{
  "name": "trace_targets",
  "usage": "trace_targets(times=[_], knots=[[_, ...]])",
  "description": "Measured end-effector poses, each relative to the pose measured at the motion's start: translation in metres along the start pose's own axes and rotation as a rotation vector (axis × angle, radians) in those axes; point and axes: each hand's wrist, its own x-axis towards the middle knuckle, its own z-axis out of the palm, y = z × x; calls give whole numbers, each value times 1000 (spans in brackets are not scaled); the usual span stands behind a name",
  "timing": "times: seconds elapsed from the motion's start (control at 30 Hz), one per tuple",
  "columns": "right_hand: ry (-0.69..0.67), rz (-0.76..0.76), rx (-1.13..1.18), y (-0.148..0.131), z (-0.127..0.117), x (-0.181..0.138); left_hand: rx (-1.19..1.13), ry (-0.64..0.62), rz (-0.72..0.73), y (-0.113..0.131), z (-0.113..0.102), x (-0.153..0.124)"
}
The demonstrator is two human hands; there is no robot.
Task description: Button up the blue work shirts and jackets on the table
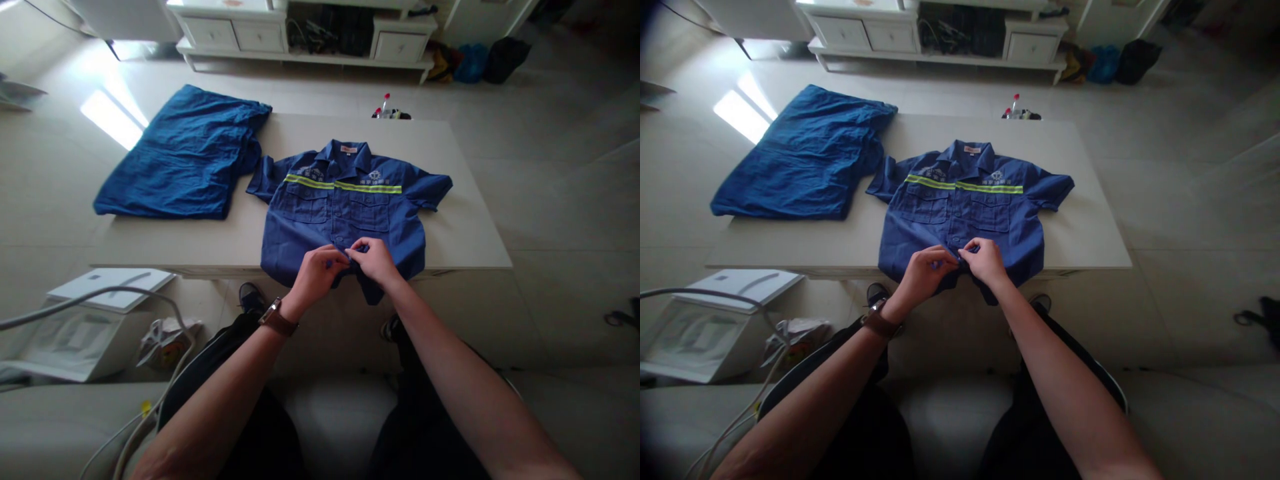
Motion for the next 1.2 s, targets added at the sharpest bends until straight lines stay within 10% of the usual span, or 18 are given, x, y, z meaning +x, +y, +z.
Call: trace_targets(times=[0.2, 0.3, 0.4, 0.5, 0.77, 1.2], knots=[[167, -125, -297, 5, -28, 8, 54, -179, -163, -8, -15, 1], [-40, -60, -413, 16, -49, 13, 140, -360, -195, -18, -27, -1], [-306, -23, -462, 24, -53, 13, 291, -263, -179, -24, -32, -2], [-252, -64, -535, 23, -40, 5, 463, -166, -124, -30, -27, -3], [-130, -185, -574, 14, 16, -10, 655, -478, -195, -45, -10, -10], [-20, -254, -236, 25, 38, 2, 611, -323, -270, -35, -4, -3]])
